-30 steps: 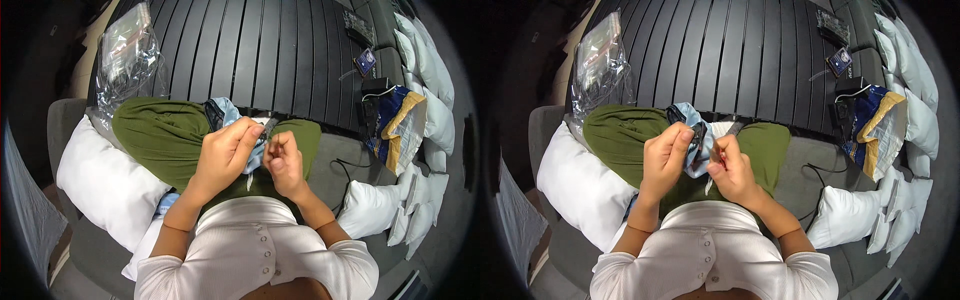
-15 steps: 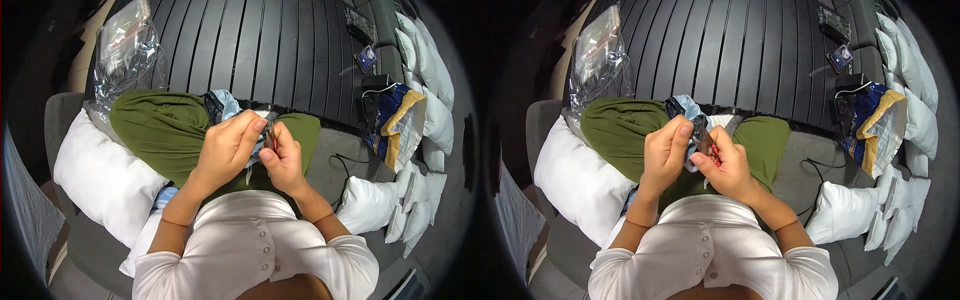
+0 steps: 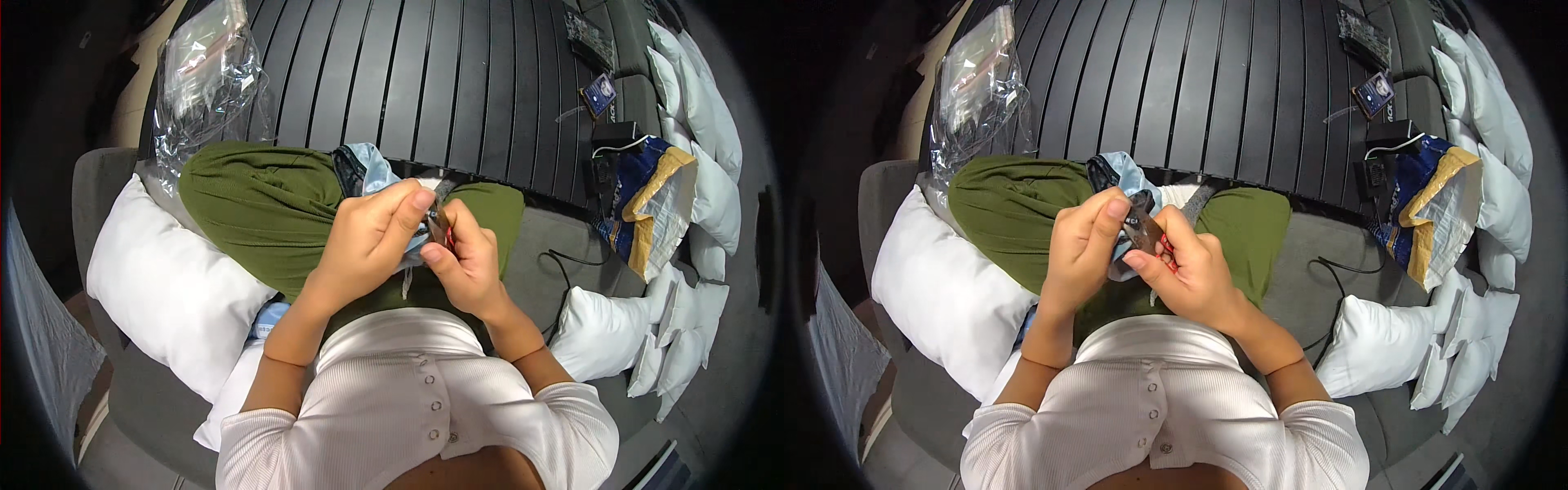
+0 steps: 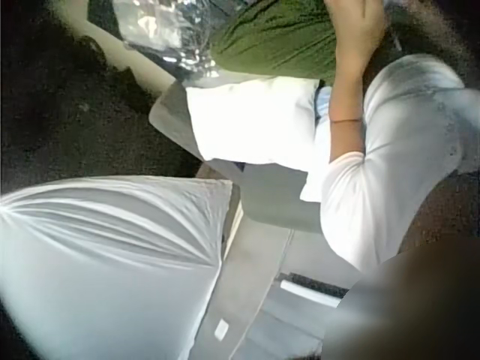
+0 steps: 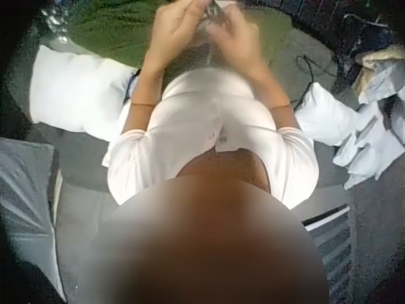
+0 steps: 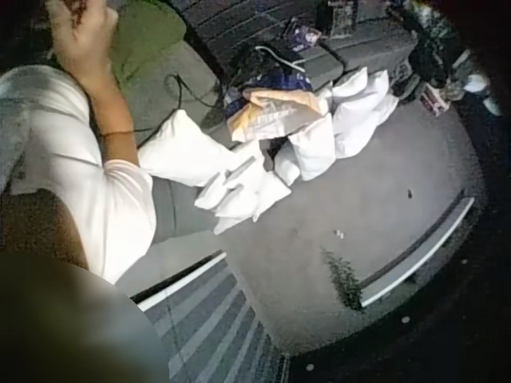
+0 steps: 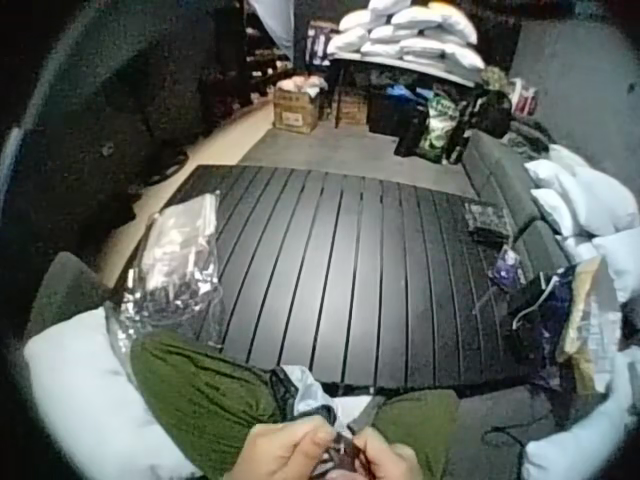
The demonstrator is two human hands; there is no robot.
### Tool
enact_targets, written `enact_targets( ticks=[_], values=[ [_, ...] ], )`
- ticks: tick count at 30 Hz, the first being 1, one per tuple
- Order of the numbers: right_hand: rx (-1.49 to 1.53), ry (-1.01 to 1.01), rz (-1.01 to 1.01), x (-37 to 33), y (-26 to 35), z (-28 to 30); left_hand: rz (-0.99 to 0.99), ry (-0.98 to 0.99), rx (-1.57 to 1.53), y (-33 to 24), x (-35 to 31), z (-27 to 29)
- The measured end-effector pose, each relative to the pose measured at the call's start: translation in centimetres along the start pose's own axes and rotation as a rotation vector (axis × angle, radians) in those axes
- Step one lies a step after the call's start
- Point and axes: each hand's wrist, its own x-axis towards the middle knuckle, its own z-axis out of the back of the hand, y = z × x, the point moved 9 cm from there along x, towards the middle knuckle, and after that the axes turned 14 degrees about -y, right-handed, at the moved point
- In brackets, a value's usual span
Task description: The person is using a small red cutter to trim excess threads and labels from various fabric items.
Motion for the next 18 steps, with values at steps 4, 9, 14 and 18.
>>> enact_targets(
  ticks=[4, 9, 14, 18],
  values=[
    [-0.041, 0.030, 0.029, 0.1, 0.2, 0.1, 0.059, -0.011, -0.090, 0.9, 0.1, 0.1],
    [-0.059, 0.026, 0.085, 0.1, 1.1, 0.2, 0.184, 0.106, -0.239, 1.5, -0.2, -0.7],
    [-0.140, 0.062, 0.123, 0.2, 1.2, 0.3, 0.414, 0.235, -0.361, 2.4, -0.3, -1.5],
    [-0.195, 0.128, 0.098, 0.3, 1.1, 0.2, 0.569, 0.348, -0.412, 3.0, -0.7, -1.9]
  ],
)
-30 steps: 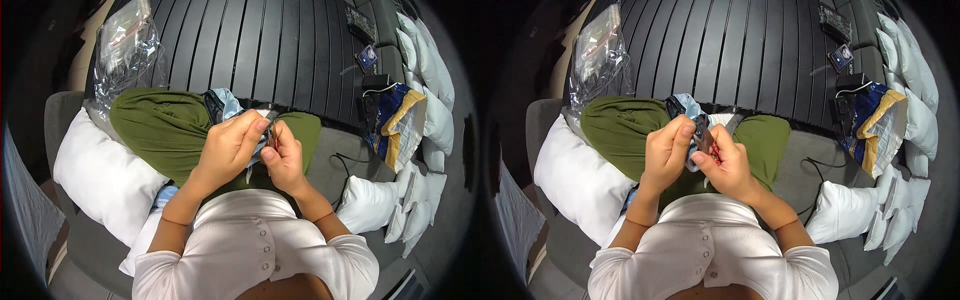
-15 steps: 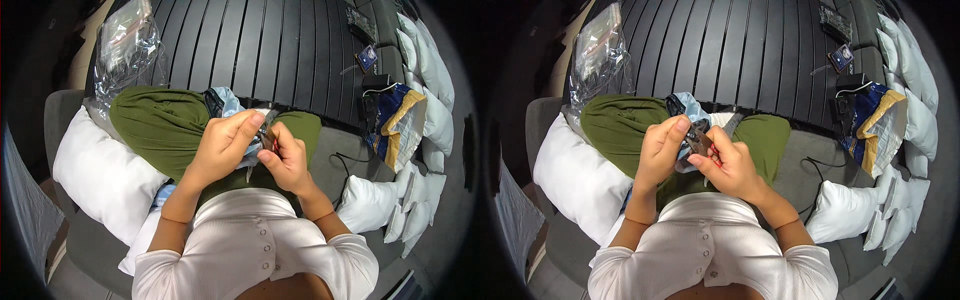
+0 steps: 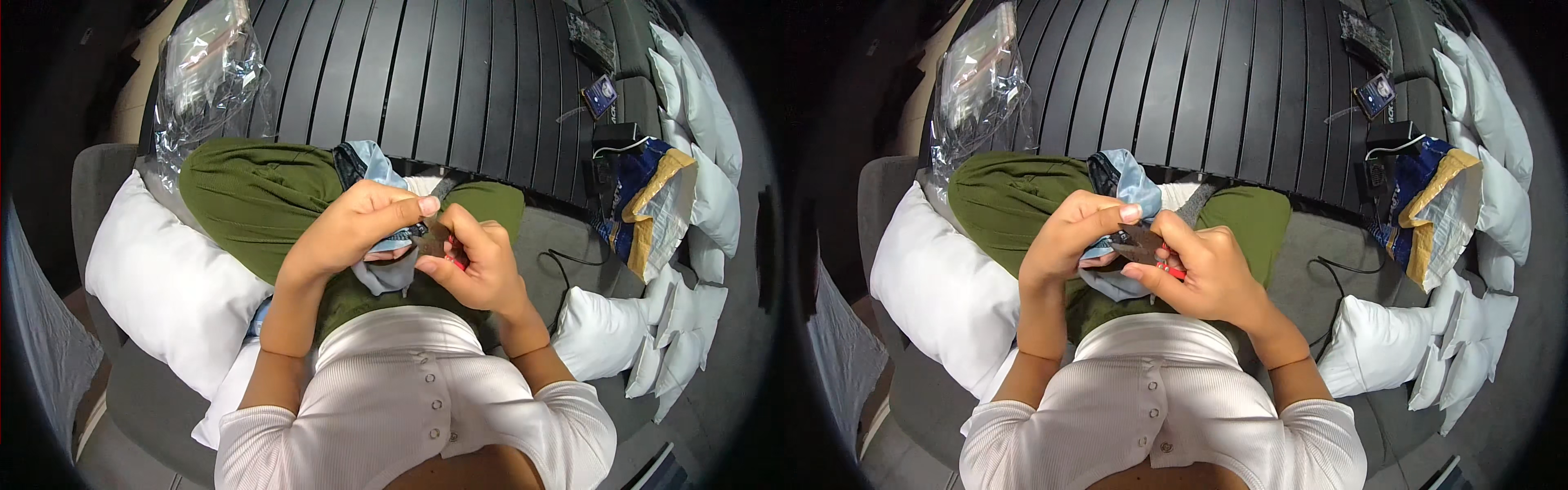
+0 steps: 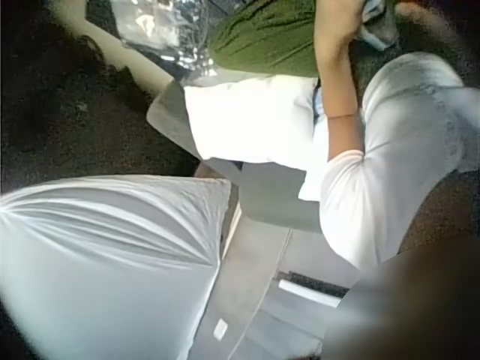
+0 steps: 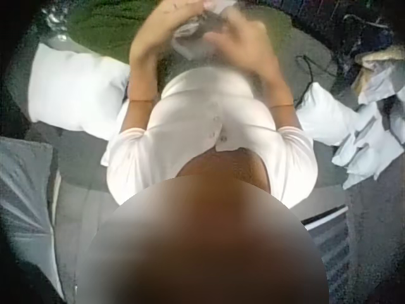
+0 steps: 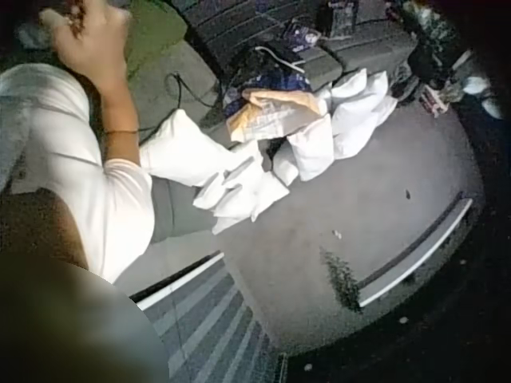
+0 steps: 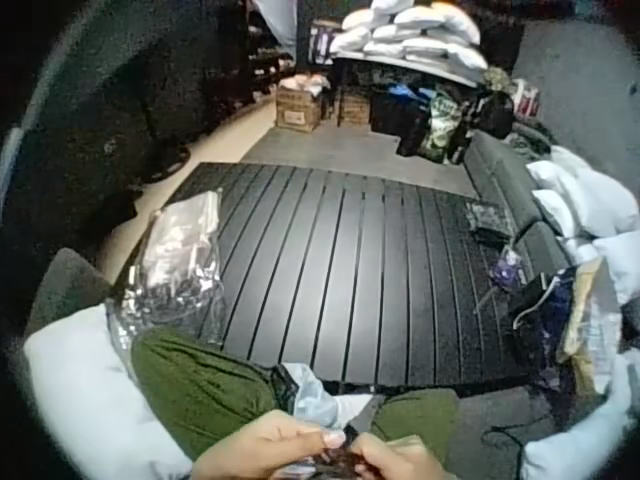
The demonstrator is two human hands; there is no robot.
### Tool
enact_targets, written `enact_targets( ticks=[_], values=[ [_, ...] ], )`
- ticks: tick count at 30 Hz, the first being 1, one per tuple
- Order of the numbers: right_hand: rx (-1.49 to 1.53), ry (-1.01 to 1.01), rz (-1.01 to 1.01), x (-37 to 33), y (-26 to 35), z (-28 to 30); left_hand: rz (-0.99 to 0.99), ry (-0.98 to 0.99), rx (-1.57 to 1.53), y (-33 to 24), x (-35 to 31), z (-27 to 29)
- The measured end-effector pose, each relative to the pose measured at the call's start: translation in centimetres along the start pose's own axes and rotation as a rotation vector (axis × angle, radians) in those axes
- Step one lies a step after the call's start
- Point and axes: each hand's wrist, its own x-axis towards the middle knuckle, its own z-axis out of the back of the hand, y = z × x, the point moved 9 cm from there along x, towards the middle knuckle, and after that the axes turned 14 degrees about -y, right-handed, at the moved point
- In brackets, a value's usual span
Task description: The person is using a small red cutter to trim excess threads and labels from various fabric items.
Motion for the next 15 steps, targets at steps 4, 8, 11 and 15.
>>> enact_targets(
  ticks=[4, 8, 11, 15],
  values=[
    [-0.024, 0.023, 0.067, 0.1, 0.0, 0.0, 0.090, 0.091, -0.020, 0.8, 0.2, -0.1],
    [-0.029, 0.064, 0.049, 0.1, -0.1, -0.3, 0.122, 0.108, 0.016, 1.7, 0.6, -0.1],
    [-0.074, 0.093, 0.061, 0.2, 0.2, -0.3, 0.132, 0.112, 0.025, 1.3, 0.5, -0.2],
    [-0.078, 0.105, 0.061, 0.1, -0.1, -0.3, 0.157, 0.132, 0.016, 1.5, 0.6, -0.4]
  ],
)
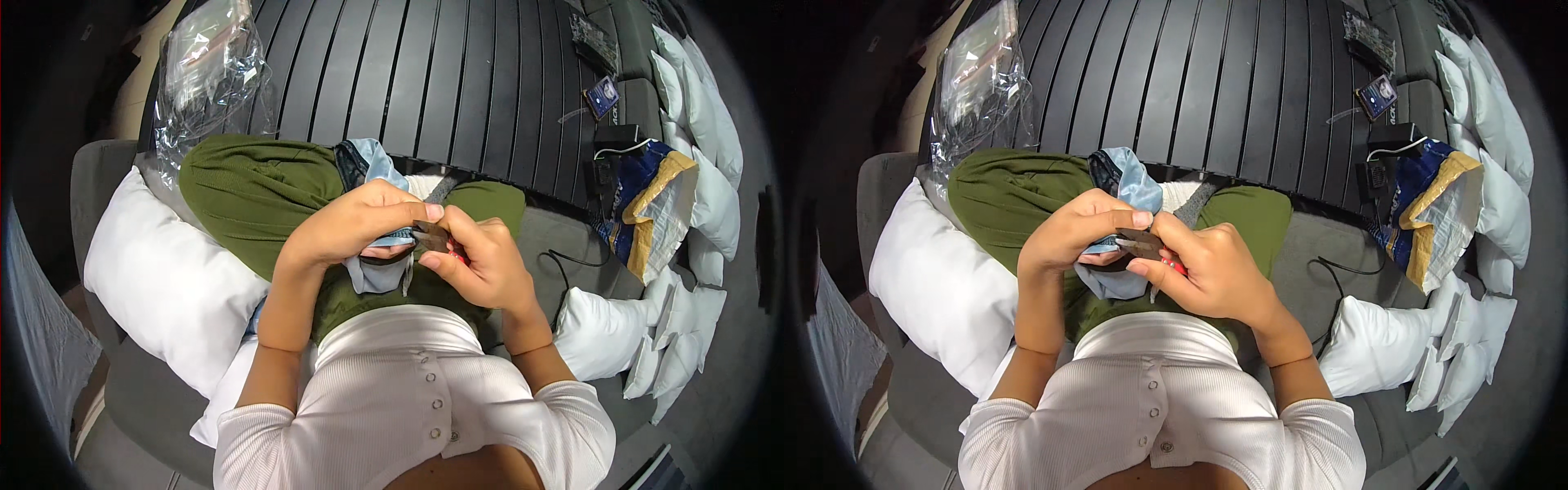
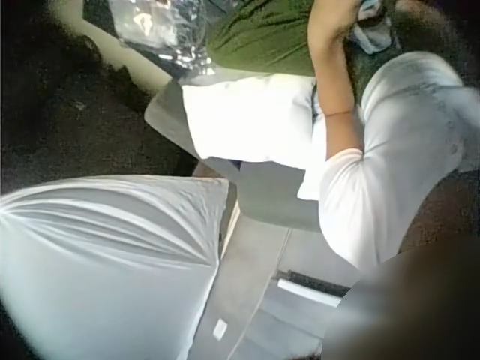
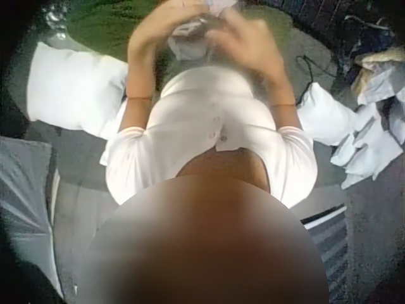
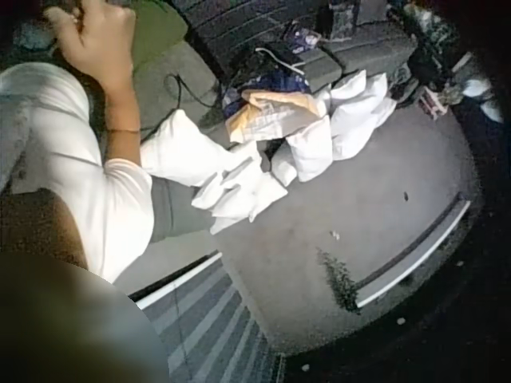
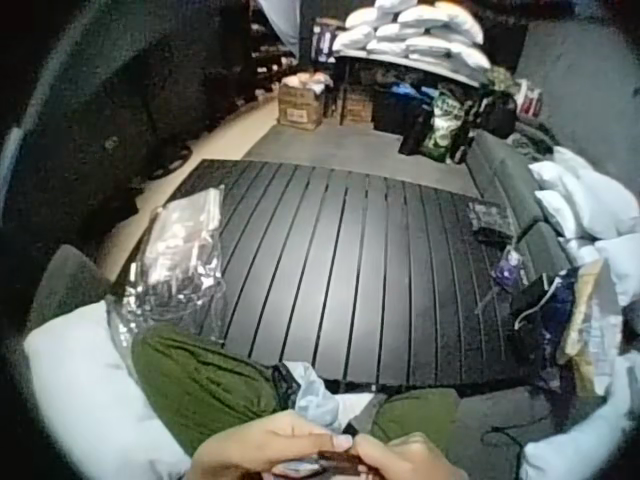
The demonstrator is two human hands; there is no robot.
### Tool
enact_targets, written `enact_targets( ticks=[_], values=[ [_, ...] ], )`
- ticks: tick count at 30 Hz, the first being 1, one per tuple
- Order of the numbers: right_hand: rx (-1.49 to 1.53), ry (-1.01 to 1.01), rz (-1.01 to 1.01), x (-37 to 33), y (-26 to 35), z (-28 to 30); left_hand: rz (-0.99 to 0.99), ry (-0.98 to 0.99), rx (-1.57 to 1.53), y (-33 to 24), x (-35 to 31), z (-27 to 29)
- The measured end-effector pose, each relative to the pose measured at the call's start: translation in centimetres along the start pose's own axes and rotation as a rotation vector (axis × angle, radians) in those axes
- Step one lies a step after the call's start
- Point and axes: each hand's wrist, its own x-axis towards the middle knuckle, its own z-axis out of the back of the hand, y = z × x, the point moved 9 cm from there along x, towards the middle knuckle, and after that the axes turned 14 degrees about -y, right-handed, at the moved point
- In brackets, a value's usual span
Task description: The person is using a small red cutter to trim excess threads and labels from various fabric items.
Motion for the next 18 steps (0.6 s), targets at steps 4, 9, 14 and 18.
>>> enact_targets(
  ticks=[4, 9, 14, 18],
  values=[
    [-0.030, 0.035, 0.025, -0.1, -0.1, -0.1, 0.002, 0.004, -0.011, 0.2, 0.0, 0.1],
    [0.040, -0.033, 0.005, 0.4, 0.2, 0.7, 0.000, 0.020, -0.042, 0.3, -0.1, 0.3],
    [0.067, -0.032, -0.057, 0.0, -0.4, 1.0, -0.009, 0.011, -0.038, 0.2, 0.0, 0.4],
    [-0.008, 0.050, -0.005, 0.2, 0.2, 0.4, 0.011, -0.026, -0.009, 0.3, -0.1, 0.4]
  ],
)
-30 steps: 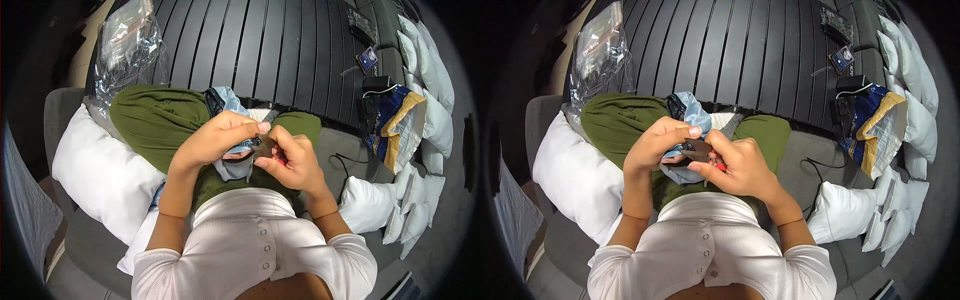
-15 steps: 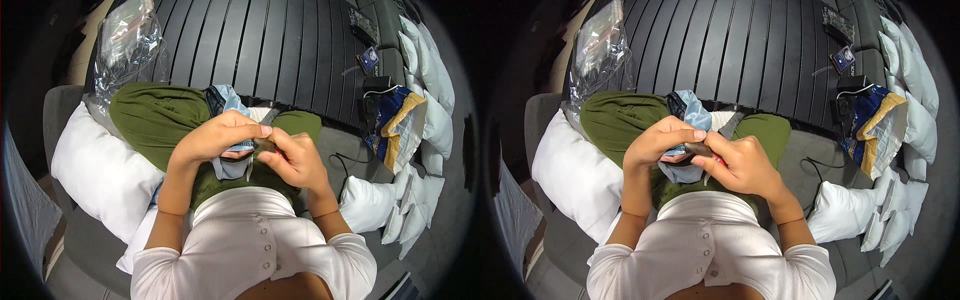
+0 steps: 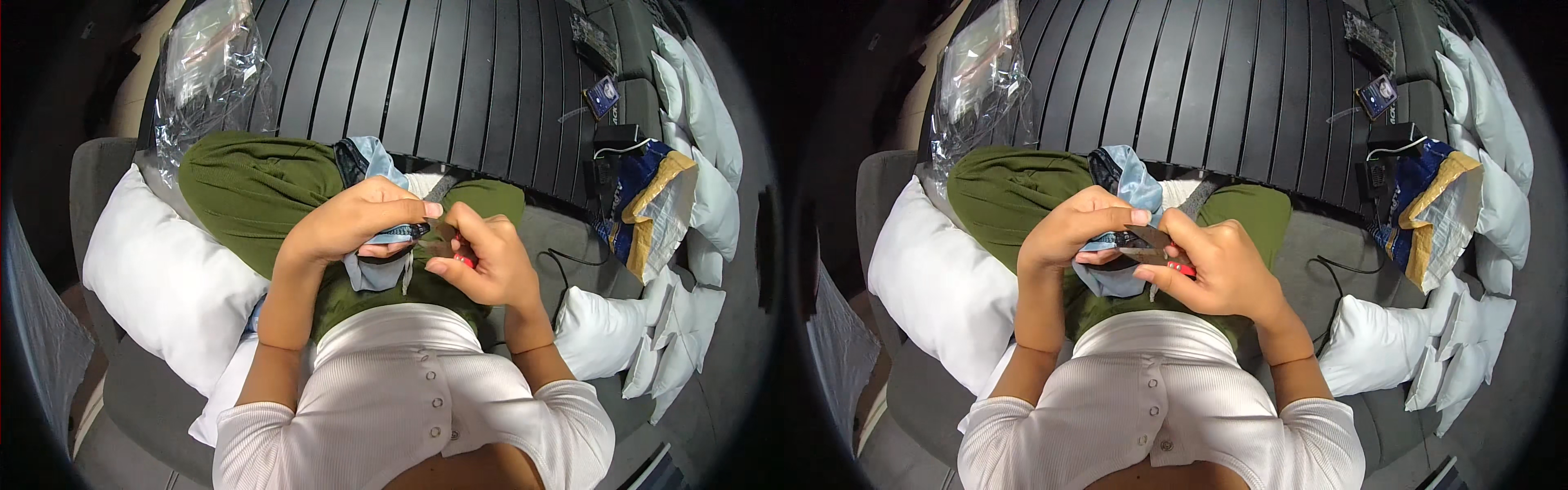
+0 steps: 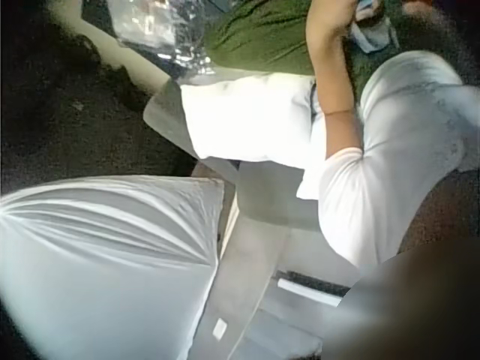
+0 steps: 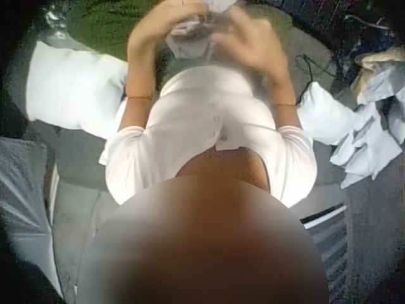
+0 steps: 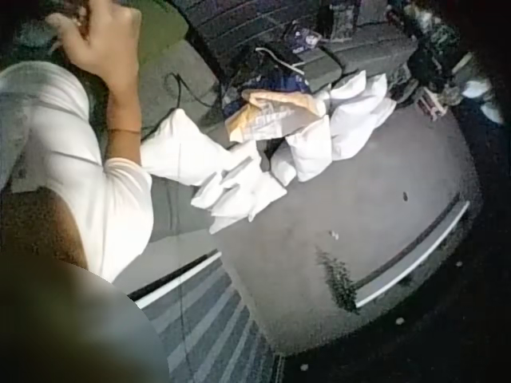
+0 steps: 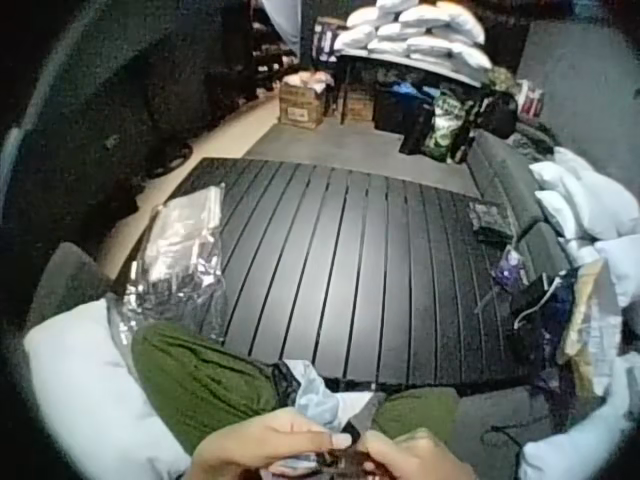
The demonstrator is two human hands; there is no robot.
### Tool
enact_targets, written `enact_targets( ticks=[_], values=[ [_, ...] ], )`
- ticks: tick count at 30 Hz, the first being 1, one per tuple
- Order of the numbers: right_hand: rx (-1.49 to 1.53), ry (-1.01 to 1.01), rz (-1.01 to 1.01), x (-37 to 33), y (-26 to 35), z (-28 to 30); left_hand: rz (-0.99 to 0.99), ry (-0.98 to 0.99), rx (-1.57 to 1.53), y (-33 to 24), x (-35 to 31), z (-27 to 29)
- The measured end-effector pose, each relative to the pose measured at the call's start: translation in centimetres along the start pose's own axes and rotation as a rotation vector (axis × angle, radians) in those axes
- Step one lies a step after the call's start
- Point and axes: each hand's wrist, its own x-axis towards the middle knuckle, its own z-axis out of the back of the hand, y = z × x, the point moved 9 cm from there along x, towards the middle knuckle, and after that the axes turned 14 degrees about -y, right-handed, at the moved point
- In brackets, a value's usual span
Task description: The person is using a small red cutter to trim excess threads and labels from various fabric items.
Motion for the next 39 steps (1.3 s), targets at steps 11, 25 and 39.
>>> enact_targets(
  ticks=[11, 25, 39],
  values=[
    [-0.046, 0.044, 0.027, -0.1, 0.2, -0.5, -0.005, -0.001, 0.052, -0.4, -0.2, -0.2],
    [-0.066, -0.097, -0.089, -0.2, -1.0, 0.8, -0.246, -0.200, 0.005, -2.2, -0.7, 1.1],
    [0.465, -0.484, -0.083, 1.3, -1.6, 1.5, -0.671, -0.693, 0.338, -4.4, -2.6, 2.3]
  ],
)
